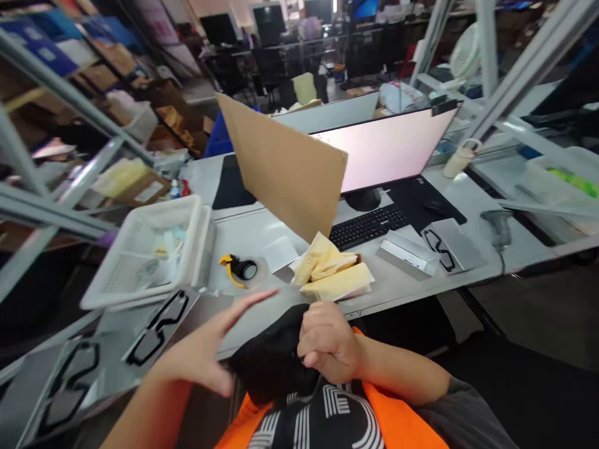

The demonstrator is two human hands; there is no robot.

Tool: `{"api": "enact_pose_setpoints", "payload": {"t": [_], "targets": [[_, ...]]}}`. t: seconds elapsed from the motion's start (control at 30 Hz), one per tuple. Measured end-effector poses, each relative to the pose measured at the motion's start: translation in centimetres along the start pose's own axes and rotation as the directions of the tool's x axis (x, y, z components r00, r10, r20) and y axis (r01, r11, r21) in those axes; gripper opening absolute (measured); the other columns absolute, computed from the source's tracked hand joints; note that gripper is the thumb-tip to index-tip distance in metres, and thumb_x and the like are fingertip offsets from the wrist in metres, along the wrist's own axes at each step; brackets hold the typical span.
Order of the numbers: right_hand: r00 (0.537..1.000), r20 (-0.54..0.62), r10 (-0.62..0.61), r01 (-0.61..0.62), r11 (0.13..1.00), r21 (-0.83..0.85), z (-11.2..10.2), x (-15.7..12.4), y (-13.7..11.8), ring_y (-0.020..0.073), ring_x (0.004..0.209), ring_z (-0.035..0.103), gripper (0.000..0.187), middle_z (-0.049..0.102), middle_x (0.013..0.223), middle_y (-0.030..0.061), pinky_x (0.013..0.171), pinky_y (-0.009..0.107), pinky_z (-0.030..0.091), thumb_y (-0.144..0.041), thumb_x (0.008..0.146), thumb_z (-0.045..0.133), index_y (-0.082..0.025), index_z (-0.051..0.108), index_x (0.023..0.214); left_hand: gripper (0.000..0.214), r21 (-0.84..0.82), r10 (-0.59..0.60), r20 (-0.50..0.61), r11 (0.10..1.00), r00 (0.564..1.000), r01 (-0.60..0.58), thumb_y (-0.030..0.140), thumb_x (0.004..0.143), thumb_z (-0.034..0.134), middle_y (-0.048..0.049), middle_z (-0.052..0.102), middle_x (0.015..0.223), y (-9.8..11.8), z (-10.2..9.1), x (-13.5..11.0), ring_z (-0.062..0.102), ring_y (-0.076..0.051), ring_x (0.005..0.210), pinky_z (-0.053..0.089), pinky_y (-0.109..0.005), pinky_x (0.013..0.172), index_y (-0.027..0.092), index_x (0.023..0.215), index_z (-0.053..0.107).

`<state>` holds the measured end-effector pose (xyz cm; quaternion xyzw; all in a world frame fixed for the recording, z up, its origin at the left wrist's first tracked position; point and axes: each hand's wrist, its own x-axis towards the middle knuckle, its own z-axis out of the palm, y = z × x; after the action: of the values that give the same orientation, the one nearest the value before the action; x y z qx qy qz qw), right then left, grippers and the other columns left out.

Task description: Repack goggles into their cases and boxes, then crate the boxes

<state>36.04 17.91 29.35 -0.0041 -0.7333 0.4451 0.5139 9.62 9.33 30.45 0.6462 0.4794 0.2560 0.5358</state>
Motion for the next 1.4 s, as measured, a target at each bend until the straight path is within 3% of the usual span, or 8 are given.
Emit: {"api": "enact_pose_setpoints", "payload": {"t": [0.2, 0.4, 0.53, 0.63, 0.73, 0.93, 1.17, 1.4], "targets": [[0.966, 0.034, 0.258, -0.248, 0.952, -0.179, -2.5, -1.4, 0.5, 0.0139, 0.057, 0.048, 0.043, 0.052, 0.058, -0.0004, 0.059, 0.03, 0.034, -0.038, 0.105, 0.039, -0.021, 0.052, 0.068, 0.099, -0.131, 0.149, 0.129, 0.983, 0.98, -0.132, 0.05, 0.068, 0.084, -0.015, 0.053, 0.148, 1.3, 4.4, 3.4, 0.055, -0.036, 0.131, 0.041, -0.048, 0.114, 0.02, 0.151, 0.038], [0.687, 0.067, 0.723, -0.71, 0.688, -0.149, -3.9, -1.6, 5.7, 0.0129, 0.055, 0.043, 0.055, 0.046, 0.056, -0.0017, 0.054, 0.027, 0.033, -0.06, 0.097, 0.048, -0.02, 0.048, 0.059, 0.1, 0.081, 0.161, 0.006, 0.984, 0.987, -0.161, 0.038, 0.068, 0.083, -0.0158, 0.051, 0.149, 1.9, 4.5, 2.2, 0.053, -0.037, 0.132, 0.042, -0.05, 0.113, 0.023, 0.153, 0.033], [0.612, 0.101, 0.784, -0.778, 0.62, -0.098, -2.7, -1.5, 7.7, 0.0152, 0.061, 0.05, 0.062, 0.051, 0.06, -0.0006, 0.062, 0.028, 0.041, -0.074, 0.091, 0.046, -0.02, 0.05, 0.061, 0.1, 0.23, 0.143, -0.091, 0.966, 0.986, -0.118, 0.03, 0.065, 0.082, -0.0136, 0.052, 0.146, 1.9, 5.1, 3.4, 0.053, -0.034, 0.13, 0.043, -0.047, 0.111, 0.024, 0.152, 0.033], [0.569, 0.08, 0.818, -0.818, 0.574, -0.05, -4.0, -2.5, 6.7, 0.0218, 0.09, 0.064, 0.055, 0.07, 0.093, 0.0077, 0.085, 0.035, 0.05, -0.07, 0.094, 0.047, -0.02, 0.069, 0.096, 0.091, 0.45, 0.097, -0.175, 0.893, 0.98, -0.008, 0.026, 0.067, 0.075, -0.0138, 0.056, 0.14, 1.5, 5.8, 4.7, 0.055, -0.034, 0.124, 0.046, -0.049, 0.105, 0.023, 0.149, 0.037], [0.551, 0.139, 0.823, -0.835, 0.543, 0.094, -5.3, -4.4, 4.4, 0.0274, 0.129, 0.056, 0.078, 0.051, 0.147, 0.0149, 0.105, 0.043, 0.046, -0.068, 0.09, 0.056, -0.026, 0.037, 0.152, 0.087, 0.669, 0.109, -0.229, 0.739, 0.967, 0.075, 0.02, 0.065, 0.069, -0.0185, 0.057, 0.135, 1.0, 6.9, 6.7, 0.056, -0.038, 0.119, 0.047, -0.054, 0.1, 0.018, 0.147, 0.041], [0.451, -0.113, 0.885, -0.891, 0.455, 0.01, -5.1, -8.5, 2.9, 0.0351, 0.141, 0.044, 0.111, 0.043, 0.154, 0.0166, 0.118, 0.054, 0.034, -0.054, 0.065, 0.087, -0.025, 0.027, 0.154, 0.098, 0.784, 0.225, -0.048, 0.612, 0.973, -0.103, 0.035, 0.066, 0.082, -0.0243, 0.052, 0.142, 0.5, 9.3, 10.6, 0.051, -0.042, 0.127, 0.04, -0.057, 0.109, 0.012, 0.15, 0.038], [0.271, -0.479, 0.835, -0.874, 0.422, 0.241, -18.1, -12.6, 0.8, 0.0307, 0.129, 0.058, 0.081, 0.059, 0.143, 0.008, 0.108, 0.041, 0.049, -0.054, 0.072, 0.077, -0.028, 0.048, 0.142, 0.067, 0.701, 0.325, -0.463, 0.704, 0.825, 0.117, 0.041, 0.09, 0.064, -0.0212, 0.05, 0.145, -2.8, 3.6, 12.1, 0.049, -0.035, 0.134, 0.04, -0.052, 0.112, 0.018, 0.148, 0.039], [-0.084, -0.61, 0.788, -0.966, 0.085, 0.242, -28.6, -19.2, -1.1, 0.032, 0.115, 0.067, 0.077, 0.066, 0.131, 0.0112, 0.08, 0.035, 0.063, -0.043, 0.058, 0.088, -0.028, 0.059, 0.127, 0.117, 0.649, -0.241, -0.533, 0.498, 0.811, 0.575, 0.05, 0.066, 0.08, -0.0314, 0.006, 0.166, -9.6, -1.0, 17.5, 0.008, -0.049, 0.153, 0.01, -0.072, 0.117, 0.008, 0.158, 0.021]]}}
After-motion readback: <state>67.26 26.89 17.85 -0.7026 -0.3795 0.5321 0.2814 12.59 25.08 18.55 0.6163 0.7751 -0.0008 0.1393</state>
